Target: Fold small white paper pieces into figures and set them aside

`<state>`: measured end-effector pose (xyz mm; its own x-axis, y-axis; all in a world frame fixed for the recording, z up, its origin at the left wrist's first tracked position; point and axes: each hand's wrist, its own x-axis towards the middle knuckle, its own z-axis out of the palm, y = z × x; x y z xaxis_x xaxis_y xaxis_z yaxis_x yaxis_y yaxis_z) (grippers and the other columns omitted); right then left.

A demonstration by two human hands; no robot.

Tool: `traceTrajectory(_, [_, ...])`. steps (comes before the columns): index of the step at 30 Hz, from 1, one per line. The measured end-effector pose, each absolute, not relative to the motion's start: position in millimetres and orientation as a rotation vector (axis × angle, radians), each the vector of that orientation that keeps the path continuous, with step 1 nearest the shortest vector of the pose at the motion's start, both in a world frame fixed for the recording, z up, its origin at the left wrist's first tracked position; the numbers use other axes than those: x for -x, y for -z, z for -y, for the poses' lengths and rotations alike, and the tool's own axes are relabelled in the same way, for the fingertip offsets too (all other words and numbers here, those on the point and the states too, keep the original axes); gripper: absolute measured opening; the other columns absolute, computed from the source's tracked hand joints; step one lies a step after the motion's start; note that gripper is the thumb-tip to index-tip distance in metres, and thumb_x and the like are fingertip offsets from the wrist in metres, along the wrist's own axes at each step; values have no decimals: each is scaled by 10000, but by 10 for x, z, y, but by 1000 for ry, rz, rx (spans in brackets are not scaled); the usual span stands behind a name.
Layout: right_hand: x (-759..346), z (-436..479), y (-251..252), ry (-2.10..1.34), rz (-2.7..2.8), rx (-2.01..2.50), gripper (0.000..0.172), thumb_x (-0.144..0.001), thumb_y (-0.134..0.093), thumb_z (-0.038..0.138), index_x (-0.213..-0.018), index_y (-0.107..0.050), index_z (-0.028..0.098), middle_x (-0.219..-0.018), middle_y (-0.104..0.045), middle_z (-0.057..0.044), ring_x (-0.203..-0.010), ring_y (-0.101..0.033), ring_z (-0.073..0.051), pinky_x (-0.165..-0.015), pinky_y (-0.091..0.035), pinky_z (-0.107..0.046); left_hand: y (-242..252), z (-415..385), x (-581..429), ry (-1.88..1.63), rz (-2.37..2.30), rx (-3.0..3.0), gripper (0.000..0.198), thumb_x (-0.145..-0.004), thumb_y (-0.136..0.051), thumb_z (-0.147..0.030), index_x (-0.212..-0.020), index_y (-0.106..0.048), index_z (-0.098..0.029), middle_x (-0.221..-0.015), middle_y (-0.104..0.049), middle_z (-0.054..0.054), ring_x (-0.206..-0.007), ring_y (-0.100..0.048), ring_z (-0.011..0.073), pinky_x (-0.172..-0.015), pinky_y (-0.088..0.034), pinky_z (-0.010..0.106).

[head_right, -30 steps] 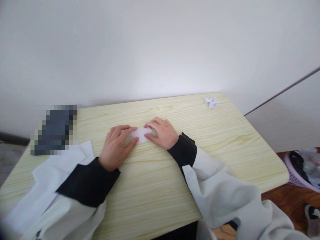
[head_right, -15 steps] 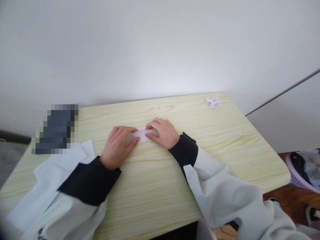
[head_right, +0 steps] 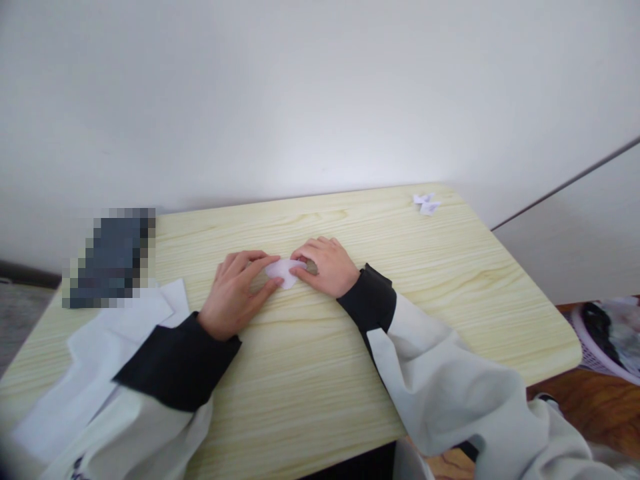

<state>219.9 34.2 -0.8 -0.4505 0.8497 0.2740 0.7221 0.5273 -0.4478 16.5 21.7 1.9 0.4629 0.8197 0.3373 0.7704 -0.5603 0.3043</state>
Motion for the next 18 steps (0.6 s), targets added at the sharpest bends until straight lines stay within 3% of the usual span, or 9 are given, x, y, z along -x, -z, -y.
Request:
traceTrajectory(6, [-2219, -330, -9, -392, 2358, 1285, 429, -751, -619, 480, -1055, -584, 180, -996, -611, -63, -916, -525, -220, -805, -346, -352, -29, -210, -173, -743, -1480, -2556, 341, -817, -566, -359, -1113, -574, -190, -1087, -547, 96, -1009, -485, 252, -856, -411, 407])
traceTrajectory(11, [-2209, -321, -13, -381, 2360, 1287, 386, -775, -592, 448, -1044, -583, 173, -993, -609, -63, -917, -520, -219, -813, -345, -355, -29, -213, -172, -747, -1416, -2603, 171, -835, -553, -338, -918, -639, -216, -973, -598, 59, -968, -503, 231, -830, -405, 377])
traceTrajectory(18, [-2163, -303, -23, -353, 2307, 1361, 330, -754, -604, 409, -1006, -587, 197, -952, -617, -42, -887, -514, -209, -786, -325, -343, -72, -211, -169, -734, -1410, -2612, 146, -808, -587, -347, -859, -670, -238, -955, -649, 22, -964, -533, 216, -794, -389, 364])
